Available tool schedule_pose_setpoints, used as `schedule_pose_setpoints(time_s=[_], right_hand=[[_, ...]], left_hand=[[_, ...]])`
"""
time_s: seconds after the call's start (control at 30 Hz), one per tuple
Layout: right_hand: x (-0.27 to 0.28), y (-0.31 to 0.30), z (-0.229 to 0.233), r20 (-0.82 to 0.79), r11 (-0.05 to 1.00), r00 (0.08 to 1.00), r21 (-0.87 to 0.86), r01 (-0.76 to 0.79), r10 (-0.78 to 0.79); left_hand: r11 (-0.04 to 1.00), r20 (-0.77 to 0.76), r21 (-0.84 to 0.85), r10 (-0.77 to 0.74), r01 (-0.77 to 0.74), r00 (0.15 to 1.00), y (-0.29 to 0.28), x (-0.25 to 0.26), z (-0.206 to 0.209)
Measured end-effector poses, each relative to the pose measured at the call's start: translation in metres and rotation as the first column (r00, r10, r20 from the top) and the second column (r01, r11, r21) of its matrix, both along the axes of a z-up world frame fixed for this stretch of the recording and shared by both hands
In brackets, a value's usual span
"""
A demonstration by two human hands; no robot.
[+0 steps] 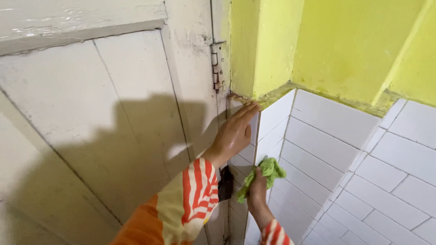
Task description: Cleaning a corner of a bathroom wall using a wet cloth and a spray bottle.
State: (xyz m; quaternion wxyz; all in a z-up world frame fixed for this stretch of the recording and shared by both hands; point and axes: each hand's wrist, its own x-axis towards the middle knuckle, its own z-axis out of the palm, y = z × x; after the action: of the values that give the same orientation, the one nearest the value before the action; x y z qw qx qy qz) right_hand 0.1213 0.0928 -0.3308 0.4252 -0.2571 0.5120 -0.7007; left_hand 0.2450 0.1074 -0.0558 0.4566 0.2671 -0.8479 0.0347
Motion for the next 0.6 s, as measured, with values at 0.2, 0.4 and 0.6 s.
schedule_pose_setpoints(time_s=[0.2,0.4,0.6], right_hand=[[-0.051,0.108,0.130,0.309,0.949,0.898,-0.103,-0.297,0.314],[-0.070,0.147,0.141,0.507,0.742,0.575,-0.223,-0.632,0.642],[-0.050,0.135,0.078,0.532,0.417,0.218,-0.289,-0.862,0.818]], left_hand=[[0.936,-0.183,0.350,0.027,0.039,0.983,0.045,0.000,-0.091],[-0.112,-0.794,0.607,-0.067,0.787,0.604,0.069,0.009,-0.153],[-0.159,-0.777,0.610,0.071,0.776,0.625,0.095,0.040,-0.175]])
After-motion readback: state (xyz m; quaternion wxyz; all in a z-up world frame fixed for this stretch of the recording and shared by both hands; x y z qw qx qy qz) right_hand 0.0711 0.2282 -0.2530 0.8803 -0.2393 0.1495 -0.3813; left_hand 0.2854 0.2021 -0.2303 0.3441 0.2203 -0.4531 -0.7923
